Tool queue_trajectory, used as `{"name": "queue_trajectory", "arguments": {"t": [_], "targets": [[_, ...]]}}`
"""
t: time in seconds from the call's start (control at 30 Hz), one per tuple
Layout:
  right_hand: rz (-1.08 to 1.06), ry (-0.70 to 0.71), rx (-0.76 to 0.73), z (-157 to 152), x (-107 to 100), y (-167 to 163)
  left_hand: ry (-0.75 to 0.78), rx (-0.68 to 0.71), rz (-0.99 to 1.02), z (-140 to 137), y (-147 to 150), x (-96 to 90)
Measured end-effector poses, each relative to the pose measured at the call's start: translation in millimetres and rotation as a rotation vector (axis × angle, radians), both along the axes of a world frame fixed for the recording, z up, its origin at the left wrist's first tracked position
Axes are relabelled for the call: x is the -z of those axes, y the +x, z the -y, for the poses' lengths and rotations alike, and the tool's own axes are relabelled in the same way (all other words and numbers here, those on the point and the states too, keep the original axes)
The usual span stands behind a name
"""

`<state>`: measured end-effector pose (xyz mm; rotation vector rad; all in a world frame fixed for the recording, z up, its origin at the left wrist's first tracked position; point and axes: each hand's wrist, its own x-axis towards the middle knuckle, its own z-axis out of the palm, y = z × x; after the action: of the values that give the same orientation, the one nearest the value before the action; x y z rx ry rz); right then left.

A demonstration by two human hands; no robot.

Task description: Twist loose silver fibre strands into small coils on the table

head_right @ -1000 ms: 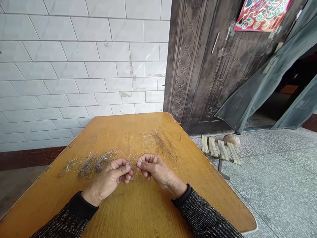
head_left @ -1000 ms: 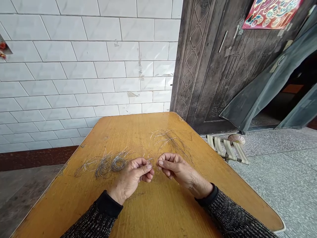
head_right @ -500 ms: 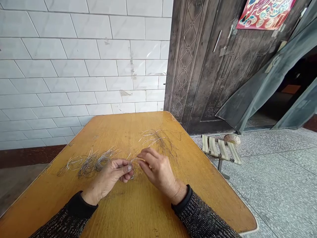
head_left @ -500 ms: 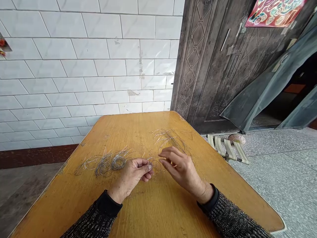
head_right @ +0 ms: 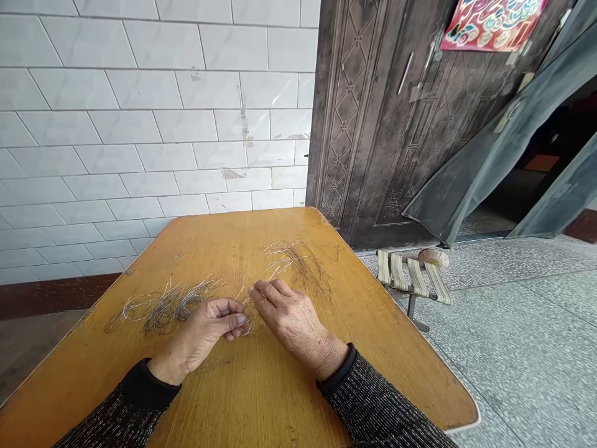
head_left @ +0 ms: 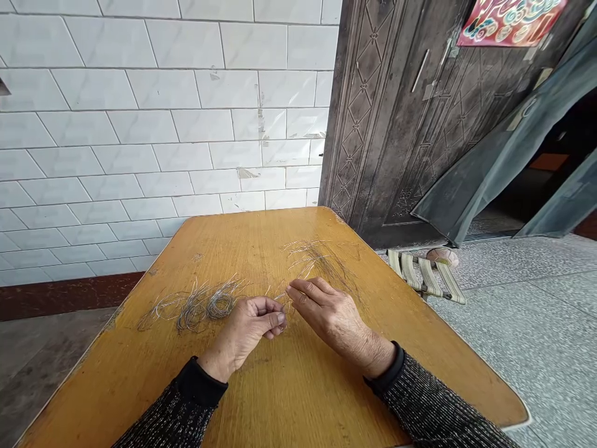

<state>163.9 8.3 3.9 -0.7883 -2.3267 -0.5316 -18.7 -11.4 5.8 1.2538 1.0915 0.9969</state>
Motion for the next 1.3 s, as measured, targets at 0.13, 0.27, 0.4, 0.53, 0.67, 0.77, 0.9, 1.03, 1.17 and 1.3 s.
{"name": "queue_trajectory", "arguments": {"t": [0.13,0.27,0.4,0.53,0.67,0.77,0.9,1.03,1.17,1.3], "targets": [[-0.068,-0.006,0.003,-0.9,1.1,-1.4,-0.012,0.020,0.081,0.5,-1.4,-0.4],[-0.144,-0.021,0.021,-3.2,3.8,-3.5,-0.028,0.042,0.112,0.3,-2.2,1.0],[-0.187,-0.030,-0.006,-4.3,4.2,-4.2,-0.051,0.099,0.105,1.4,-2.0,1.9],[-0.186,-0.055,-0.056,-4.0,3.4,-3.6,-0.042,0.151,0.084,3.6,-0.5,0.4],[-0.169,-0.098,-0.109,-3.7,3.6,-3.0,-0.010,0.162,0.013,5.9,1.8,-3.1],[-0.170,-0.117,-0.134,-3.6,3.7,-2.8,0.003,0.156,-0.018,7.3,3.2,-5.3],[-0.178,-0.119,-0.138,-3.7,4.7,-3.3,0.016,0.158,-0.027,8.2,4.0,-7.4],[-0.177,-0.100,-0.129,-4.5,6.6,-4.2,0.011,0.164,-0.021,7.5,3.8,-7.4],[-0.200,-0.049,-0.121,-5.4,6.7,-4.7,-0.016,0.135,0.042,6.2,3.3,-4.2],[-0.231,-0.008,-0.110,-4.6,4.3,-5.2,-0.020,0.072,0.073,6.1,4.5,-2.6]]}}
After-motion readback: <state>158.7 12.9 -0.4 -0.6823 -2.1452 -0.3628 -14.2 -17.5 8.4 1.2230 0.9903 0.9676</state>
